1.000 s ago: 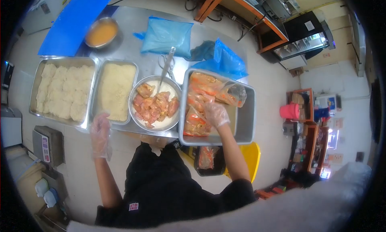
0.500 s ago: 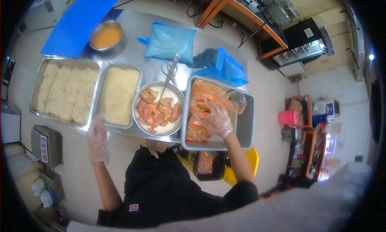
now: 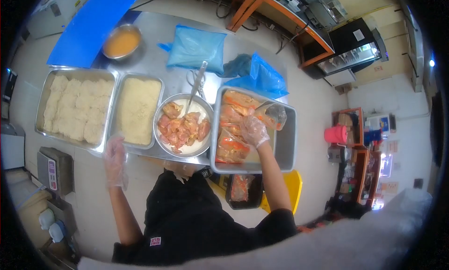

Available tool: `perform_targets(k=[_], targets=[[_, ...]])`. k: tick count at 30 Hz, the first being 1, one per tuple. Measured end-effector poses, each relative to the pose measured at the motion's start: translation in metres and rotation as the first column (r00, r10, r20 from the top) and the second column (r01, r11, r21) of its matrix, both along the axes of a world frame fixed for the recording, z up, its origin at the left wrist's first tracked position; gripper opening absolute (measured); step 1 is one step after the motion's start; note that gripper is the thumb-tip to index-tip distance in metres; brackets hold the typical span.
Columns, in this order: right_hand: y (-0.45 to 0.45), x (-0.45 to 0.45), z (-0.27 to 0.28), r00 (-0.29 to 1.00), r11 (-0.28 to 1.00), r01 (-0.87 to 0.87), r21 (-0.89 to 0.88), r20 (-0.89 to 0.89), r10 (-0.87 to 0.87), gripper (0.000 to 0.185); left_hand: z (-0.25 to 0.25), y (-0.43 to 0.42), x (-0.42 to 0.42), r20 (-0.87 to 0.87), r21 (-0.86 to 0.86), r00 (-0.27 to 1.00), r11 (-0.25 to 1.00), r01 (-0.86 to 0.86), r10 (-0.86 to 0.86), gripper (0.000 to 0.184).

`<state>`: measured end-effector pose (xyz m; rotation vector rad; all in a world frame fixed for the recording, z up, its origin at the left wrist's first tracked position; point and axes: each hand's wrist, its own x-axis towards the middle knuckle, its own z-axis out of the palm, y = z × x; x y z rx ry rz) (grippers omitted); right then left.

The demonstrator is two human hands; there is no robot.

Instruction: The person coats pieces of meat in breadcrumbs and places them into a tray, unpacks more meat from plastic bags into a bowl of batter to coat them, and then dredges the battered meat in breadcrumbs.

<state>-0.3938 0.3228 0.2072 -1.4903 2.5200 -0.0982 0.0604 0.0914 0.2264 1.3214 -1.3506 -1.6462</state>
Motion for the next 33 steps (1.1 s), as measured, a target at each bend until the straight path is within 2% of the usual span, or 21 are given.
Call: perform_targets(k=[2, 4, 7, 8, 9, 11, 12, 14, 15, 17, 19, 21, 24, 27, 29, 31, 33], targets=[[0.002, 0.003, -0.001, 0.999, 0.997, 0.039, 0.061, 0.013, -0.039, 0.027, 0.000, 0.004, -0.003, -0.035, 0.004, 0.999, 1.000, 0.011, -0.011, 0.020], [-0.007, 0.022, 0.030, 0.999, 0.997, 0.012, 0.080, 0.032, -0.014, 0.027, 0.000, 0.004, -0.004, -0.061, -0.004, 0.998, 0.999, 0.032, -0.032, 0.020], [0.010, 0.012, 0.009, 0.998, 1.000, 0.007, -0.010, -0.061, -0.007, 0.027, -0.003, 0.002, -0.003, -0.081, -0.024, 0.995, 0.998, 0.057, -0.058, 0.019], [0.003, 0.014, 0.024, 0.989, 0.970, -0.065, -0.234, -0.142, 0.032, 0.027, -0.003, 0.002, -0.003, -0.077, -0.020, 0.995, 0.998, 0.061, -0.062, 0.019], [-0.003, 0.015, 0.039, 0.973, 0.887, -0.145, -0.438, -0.227, 0.047, 0.026, -0.003, 0.003, -0.005, -0.071, -0.013, 0.995, 0.997, 0.070, -0.070, 0.019], [0.000, -0.009, 0.040, 0.945, 0.835, -0.214, -0.506, -0.325, 0.045, 0.026, 0.002, 0.005, -0.009, -0.018, -0.065, 0.995, 0.993, 0.096, -0.098, 0.019], [0.018, -0.048, 0.028, 0.940, 0.898, -0.191, -0.396, -0.338, 0.051, 0.027, 0.005, 0.004, -0.011, 0.009, -0.093, 0.993, 0.989, 0.116, -0.115, 0.020], [0.043, -0.091, 0.035, 0.987, 0.934, 0.080, -0.349, -0.104, -0.123, 0.029, 0.006, 0.002, -0.009, 0.006, -0.117, 0.989, 0.982, 0.150, -0.151, 0.020], [0.049, -0.104, 0.045, 0.945, 0.877, 0.325, -0.354, 0.155, -0.288, 0.031, 0.006, 0.003, -0.010, 0.001, -0.127, 0.987, 0.979, 0.159, -0.160, 0.020], [0.052, -0.134, 0.033, 0.982, 0.986, 0.165, 0.034, -0.100, -0.161, 0.032, 0.007, 0.009, -0.016, -0.009, -0.104, 0.988, 0.983, 0.152, -0.154, 0.020], [0.047, -0.158, 0.004, 0.975, 0.905, 0.023, 0.424, -0.210, 0.074, 0.036, 0.010, 0.013, -0.023, -0.003, -0.096, 0.985, 0.980, 0.174, -0.175, 0.020], [0.043, -0.158, -0.024, 0.991, 0.928, 0.089, 0.362, -0.125, -0.046, 0.038, 0.014, 0.022, -0.028, 0.017, -0.096, 0.980, 0.976, 0.197, -0.196, 0.019], [0.029, -0.144, -0.065, 0.982, 0.942, 0.164, 0.293, 0.039, -0.183, 0.040, 0.020, 0.036, -0.030, 0.053, -0.090, 0.990, 0.987, 0.136, -0.132, 0.019], [0.018, -0.140, -0.081, 0.930, 0.926, 0.148, 0.347, 0.270, -0.250, 0.045, 0.013, 0.051, -0.025, 0.046, -0.034, 0.997, 0.998, 0.057, -0.056, 0.020], [0.019, -0.135, -0.080, 0.937, 0.913, 0.083, 0.399, 0.281, -0.209, 0.045, 0.004, 0.055, -0.023, 0.060, -0.027, 0.996, 0.997, 0.068, -0.066, 0.020], [0.009, -0.110, -0.043, 0.988, 0.896, -0.005, 0.445, 0.139, -0.064, 0.043, 0.002, 0.056, -0.025, 0.047, -0.030, 0.996, 0.996, 0.080, -0.079, 0.021], [0.006, -0.100, -0.018, 0.985, 0.885, 0.054, 0.462, 0.118, -0.122, 0.044, 0.005, 0.053, -0.030, 0.020, -0.041, 0.996, 0.995, 0.092, -0.092, 0.020]])
